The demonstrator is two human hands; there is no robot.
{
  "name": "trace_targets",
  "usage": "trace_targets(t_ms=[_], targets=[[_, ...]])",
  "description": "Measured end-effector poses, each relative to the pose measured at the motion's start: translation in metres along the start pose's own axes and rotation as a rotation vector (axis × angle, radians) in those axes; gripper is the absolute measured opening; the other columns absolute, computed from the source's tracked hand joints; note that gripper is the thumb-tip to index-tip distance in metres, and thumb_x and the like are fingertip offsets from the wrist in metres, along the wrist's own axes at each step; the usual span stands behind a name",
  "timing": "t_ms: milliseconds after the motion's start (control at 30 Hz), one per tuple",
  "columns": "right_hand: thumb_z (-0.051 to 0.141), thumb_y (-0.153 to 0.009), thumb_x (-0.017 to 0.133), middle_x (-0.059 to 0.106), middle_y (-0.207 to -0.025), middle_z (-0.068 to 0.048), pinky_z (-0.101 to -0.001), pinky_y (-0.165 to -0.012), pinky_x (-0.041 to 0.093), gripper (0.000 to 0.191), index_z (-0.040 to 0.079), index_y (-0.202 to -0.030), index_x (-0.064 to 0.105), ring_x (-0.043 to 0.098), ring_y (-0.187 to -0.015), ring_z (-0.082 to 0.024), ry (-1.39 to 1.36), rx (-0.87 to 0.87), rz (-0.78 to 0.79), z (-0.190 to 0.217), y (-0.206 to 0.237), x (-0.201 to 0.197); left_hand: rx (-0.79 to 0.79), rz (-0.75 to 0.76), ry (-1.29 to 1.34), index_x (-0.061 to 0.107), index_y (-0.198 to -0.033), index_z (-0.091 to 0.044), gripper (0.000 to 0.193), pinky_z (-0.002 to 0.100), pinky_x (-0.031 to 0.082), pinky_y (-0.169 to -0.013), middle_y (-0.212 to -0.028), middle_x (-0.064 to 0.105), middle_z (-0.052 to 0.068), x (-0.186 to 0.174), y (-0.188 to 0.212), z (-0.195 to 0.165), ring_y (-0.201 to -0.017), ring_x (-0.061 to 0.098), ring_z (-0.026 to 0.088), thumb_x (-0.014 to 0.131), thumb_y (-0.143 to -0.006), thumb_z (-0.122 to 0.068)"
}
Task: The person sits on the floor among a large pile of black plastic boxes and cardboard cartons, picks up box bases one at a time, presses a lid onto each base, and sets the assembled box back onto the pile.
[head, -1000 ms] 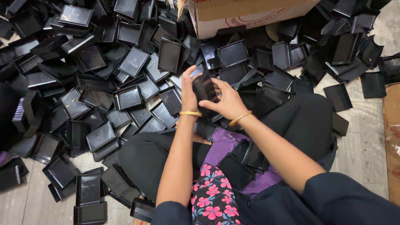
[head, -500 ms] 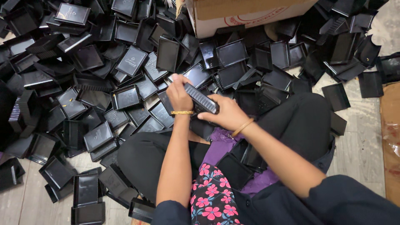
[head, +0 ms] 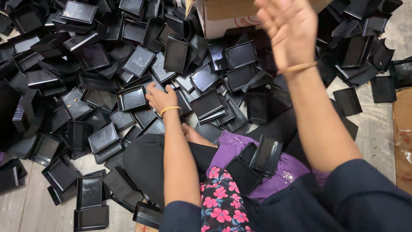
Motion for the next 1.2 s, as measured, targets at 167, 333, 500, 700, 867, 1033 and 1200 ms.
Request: trace_targets(t_ms=[167,333,500,700,867,1033,1200], targets=[[0.016,-0.085,0.072,0.067,-0.134,-0.020,-0.0374,-0.108,0.050,0.049,0.008,-0.132,0.064,0.065,-0.125,-0.033,1.038,-0.173,0.378,-0.118,0.086,0.066,-0.208,0.221,-0.181,0.030,-0.147,-0.017,0.085,0.053,0.052,-0.092,-0.129,0.052,0.029,0.034,0.014,0.034,-0.109,0.061,0.048,0.078,-0.077,-0.012],[0.019,-0.068,0.081,0.041,-0.151,-0.015,-0.0713,-0.111,0.029,0.095,0.029,-0.155,0.045,0.032,-0.146,-0.035,1.657,-0.122,0.744,-0.223,0.159,0.085,-0.059,0.129,-0.105,0.042,-0.142,-0.008,0.076,0.052,0.050,-0.092,-0.118,0.062,0.030,0.025,0.004,0.019,-0.103,0.064,0.047,0.077,-0.075,-0.011],[0.041,-0.060,0.091,0.052,-0.125,-0.014,-0.0579,-0.097,0.043,0.080,0.030,-0.132,0.057,0.047,-0.121,-0.038,1.618,0.157,0.436,-0.183,0.139,0.009,0.160,0.085,0.303,0.067,-0.113,-0.001,0.034,0.041,0.052,-0.078,-0.092,0.070,0.016,0.016,-0.003,-0.011,-0.083,0.067,0.032,0.070,-0.081,-0.013],[0.054,-0.071,0.086,0.058,-0.122,-0.012,-0.0445,-0.092,0.051,0.070,0.015,-0.120,0.057,0.058,-0.108,-0.036,0.950,0.306,0.095,-0.135,0.093,-0.064,-0.042,0.408,0.934,0.066,-0.102,0.005,0.016,0.031,0.039,-0.063,-0.081,0.055,0.003,0.056,0.018,-0.024,-0.071,0.046,0.014,0.060,-0.088,0.001],[0.035,-0.069,0.089,0.060,-0.114,-0.021,-0.0462,-0.093,0.048,0.049,0.007,-0.098,0.062,0.055,-0.110,-0.041,1.350,0.121,0.000,-0.104,0.095,-0.059,-0.263,0.553,1.164,0.067,-0.121,-0.006,0.051,0.025,0.045,-0.064,-0.094,0.057,0.004,0.072,0.035,-0.027,-0.075,0.052,0.012,0.056,-0.074,0.010],[0.020,-0.070,0.077,0.066,-0.113,-0.015,-0.0521,-0.099,0.046,0.028,0.006,-0.091,0.066,0.061,-0.116,-0.034,1.837,-0.400,0.157,-0.120,0.119,0.010,-0.330,0.503,1.379,0.059,-0.122,-0.008,0.050,0.031,0.061,-0.078,-0.107,0.067,0.008,0.060,0.033,-0.030,-0.089,0.069,0.019,0.064,-0.076,0.009],[0.019,-0.081,0.073,0.067,-0.104,-0.023,-0.0486,-0.087,0.053,0.031,-0.002,-0.104,0.067,0.065,-0.099,-0.042,1.589,0.127,0.153,-0.216,0.119,-0.008,-0.312,0.446,1.271,0.066,-0.116,0.004,0.029,0.036,0.059,-0.078,-0.104,0.071,0.012,0.055,0.026,-0.014,-0.088,0.069,0.023,0.072,-0.088,0.001]])
Point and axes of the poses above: each hand's wrist, its own y-axis away from the middle knuckle, its own x-axis out of the palm, z = x × y, the point moved 9 cm from there along -y, towards the middle knuckle
